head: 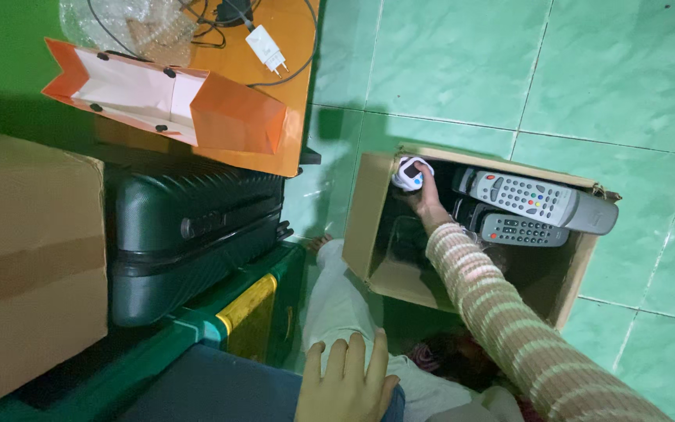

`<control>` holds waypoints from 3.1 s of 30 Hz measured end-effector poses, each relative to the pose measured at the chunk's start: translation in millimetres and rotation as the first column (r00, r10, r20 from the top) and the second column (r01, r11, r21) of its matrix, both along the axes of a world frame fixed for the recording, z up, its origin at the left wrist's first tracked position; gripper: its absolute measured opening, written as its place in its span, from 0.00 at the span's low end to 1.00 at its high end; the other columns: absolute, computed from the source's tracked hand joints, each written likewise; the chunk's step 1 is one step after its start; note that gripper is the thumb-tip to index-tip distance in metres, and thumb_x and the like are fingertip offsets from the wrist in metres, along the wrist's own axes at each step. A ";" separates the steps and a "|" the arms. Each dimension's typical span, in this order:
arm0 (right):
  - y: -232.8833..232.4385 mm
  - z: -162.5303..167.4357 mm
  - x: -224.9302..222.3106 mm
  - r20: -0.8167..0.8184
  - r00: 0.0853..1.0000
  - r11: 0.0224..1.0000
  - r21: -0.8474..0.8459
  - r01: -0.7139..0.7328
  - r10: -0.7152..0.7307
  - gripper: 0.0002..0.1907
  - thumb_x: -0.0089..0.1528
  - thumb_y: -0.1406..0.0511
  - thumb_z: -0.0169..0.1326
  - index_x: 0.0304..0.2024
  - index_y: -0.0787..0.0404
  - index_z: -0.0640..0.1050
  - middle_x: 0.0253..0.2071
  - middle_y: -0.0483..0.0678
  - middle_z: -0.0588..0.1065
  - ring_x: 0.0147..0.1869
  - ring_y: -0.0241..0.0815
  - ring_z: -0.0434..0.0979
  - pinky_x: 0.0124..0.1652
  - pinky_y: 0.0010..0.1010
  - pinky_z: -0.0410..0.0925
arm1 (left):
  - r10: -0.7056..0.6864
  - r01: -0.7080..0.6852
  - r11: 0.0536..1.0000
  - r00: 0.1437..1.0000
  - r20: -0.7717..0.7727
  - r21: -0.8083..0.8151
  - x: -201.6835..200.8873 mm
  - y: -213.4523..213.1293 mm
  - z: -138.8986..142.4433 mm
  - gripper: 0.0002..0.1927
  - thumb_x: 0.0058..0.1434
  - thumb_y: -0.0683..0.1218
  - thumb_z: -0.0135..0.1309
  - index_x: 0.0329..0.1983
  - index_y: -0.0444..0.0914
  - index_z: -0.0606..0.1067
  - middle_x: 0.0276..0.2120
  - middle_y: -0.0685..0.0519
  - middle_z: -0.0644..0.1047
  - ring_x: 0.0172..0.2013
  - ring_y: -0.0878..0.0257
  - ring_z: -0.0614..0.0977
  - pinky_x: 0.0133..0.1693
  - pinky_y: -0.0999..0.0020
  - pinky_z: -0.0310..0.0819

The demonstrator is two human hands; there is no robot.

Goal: The person removes remote controls and small electronic devices from a plastic drawer and places them into a cardboard box on the floor, then rearranges the items between the drawer and the box, handling each device one at a time.

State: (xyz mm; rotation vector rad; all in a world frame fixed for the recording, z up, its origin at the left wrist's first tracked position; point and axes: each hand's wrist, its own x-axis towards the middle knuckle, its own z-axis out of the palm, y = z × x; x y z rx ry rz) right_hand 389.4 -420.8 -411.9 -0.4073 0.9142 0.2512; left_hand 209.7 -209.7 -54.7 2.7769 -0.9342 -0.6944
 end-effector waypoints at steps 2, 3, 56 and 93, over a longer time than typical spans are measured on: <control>-0.8 -0.8 -1.4 -0.007 1.000 1.000 0.006 0.023 -0.023 0.30 0.56 0.54 0.60 0.60 0.49 0.72 0.57 0.48 0.76 0.63 0.57 0.74 0.62 0.69 0.61 | -0.016 0.016 1.000 0.999 0.046 -0.007 -0.4 0.3 1.2 0.37 0.51 0.62 0.64 0.60 0.38 0.74 0.43 0.41 0.77 0.45 0.48 0.78 0.49 0.36 0.67; -0.9 -1.1 -1.8 0.002 1.000 1.000 0.011 0.029 -0.029 0.30 0.56 0.54 0.60 0.60 0.50 0.72 0.58 0.49 0.76 0.63 0.57 0.74 0.62 0.68 0.62 | -0.013 0.013 1.000 0.999 0.038 -0.007 -0.5 0.3 1.6 0.37 0.52 0.62 0.64 0.60 0.38 0.74 0.42 0.41 0.77 0.45 0.48 0.78 0.50 0.36 0.67; -32.0 403.3 -177.0 0.586 0.553 0.805 -0.403 -0.437 0.593 0.40 0.58 0.64 0.55 0.72 0.59 0.59 0.63 0.50 0.67 0.66 0.45 0.70 0.62 0.39 0.67 | 0.365 -0.576 0.371 0.812 -0.455 -0.729 1.6 -49.7 79.1 0.50 0.48 0.54 0.72 0.72 0.42 0.61 0.67 0.43 0.62 0.69 0.48 0.65 0.68 0.55 0.61; 321.1 317.6 -239.9 0.051 -0.464 -0.345 -0.598 -0.724 0.885 0.26 0.62 0.59 0.51 0.63 0.54 0.69 0.50 0.45 0.77 0.47 0.36 0.81 0.45 0.35 0.77 | 0.798 -0.697 -0.258 0.237 -0.555 -0.669 -211.9 228.4 -62.2 0.38 0.51 0.45 0.74 0.62 0.36 0.68 0.54 0.48 0.72 0.50 0.57 0.79 0.45 0.63 0.84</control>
